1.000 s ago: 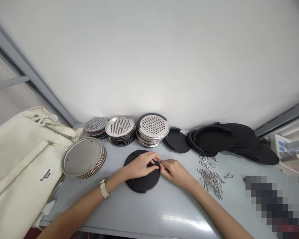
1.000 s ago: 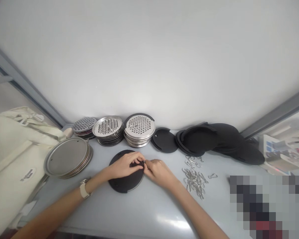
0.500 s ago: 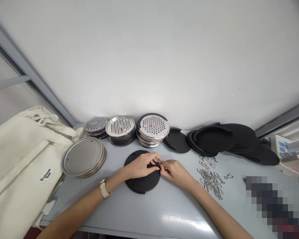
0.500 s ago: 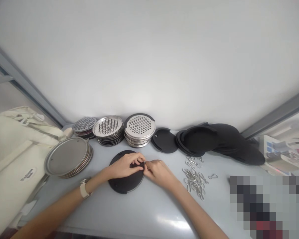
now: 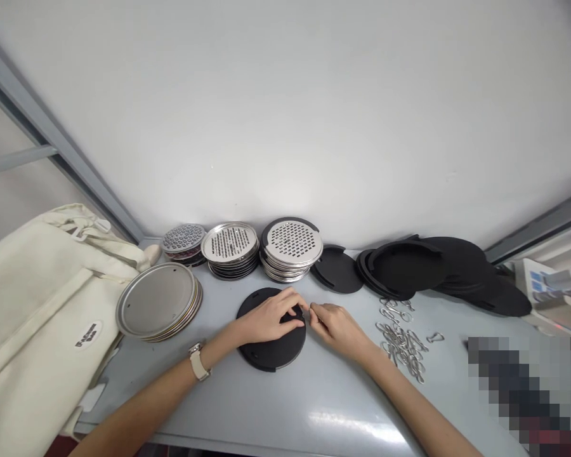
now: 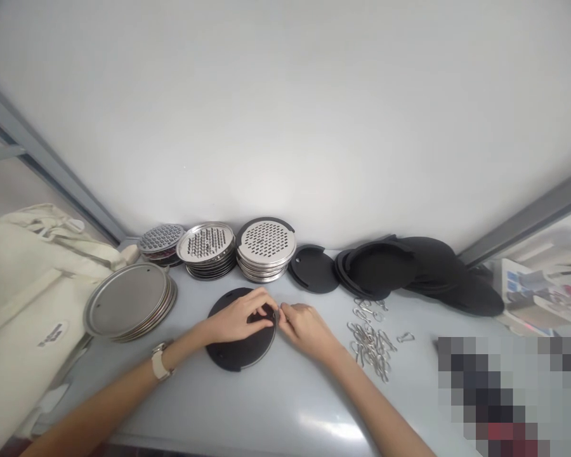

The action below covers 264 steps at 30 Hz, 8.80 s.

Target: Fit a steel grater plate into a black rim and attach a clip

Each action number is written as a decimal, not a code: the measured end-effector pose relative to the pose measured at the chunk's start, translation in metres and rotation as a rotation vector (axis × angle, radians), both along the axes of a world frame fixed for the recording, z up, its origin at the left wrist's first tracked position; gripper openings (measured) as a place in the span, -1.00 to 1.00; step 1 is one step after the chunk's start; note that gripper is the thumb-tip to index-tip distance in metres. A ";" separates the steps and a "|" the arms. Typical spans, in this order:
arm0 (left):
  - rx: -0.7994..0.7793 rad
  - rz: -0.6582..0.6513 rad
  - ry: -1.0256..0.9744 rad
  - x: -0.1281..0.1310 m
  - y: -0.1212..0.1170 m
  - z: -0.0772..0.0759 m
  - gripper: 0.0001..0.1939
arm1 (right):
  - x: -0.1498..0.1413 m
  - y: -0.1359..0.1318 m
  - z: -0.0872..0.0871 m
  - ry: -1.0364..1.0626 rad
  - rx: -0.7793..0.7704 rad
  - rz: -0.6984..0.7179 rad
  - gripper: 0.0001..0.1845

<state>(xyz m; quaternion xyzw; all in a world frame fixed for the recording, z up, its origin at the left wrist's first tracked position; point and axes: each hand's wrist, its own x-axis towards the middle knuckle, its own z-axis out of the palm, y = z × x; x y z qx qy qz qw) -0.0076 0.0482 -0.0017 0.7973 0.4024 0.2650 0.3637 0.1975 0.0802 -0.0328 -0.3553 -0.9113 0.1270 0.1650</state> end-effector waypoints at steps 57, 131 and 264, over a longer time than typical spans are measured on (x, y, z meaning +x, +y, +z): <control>0.073 0.037 0.034 0.005 -0.002 0.008 -0.68 | -0.004 -0.010 0.002 -0.011 -0.030 0.046 -0.79; 0.020 0.038 -0.024 0.002 0.002 0.005 -0.70 | -0.002 -0.011 0.007 -0.091 0.041 0.052 -0.79; 0.251 -0.004 0.216 -0.003 -0.012 0.010 -0.84 | -0.008 -0.012 0.015 0.265 -0.273 0.028 -0.79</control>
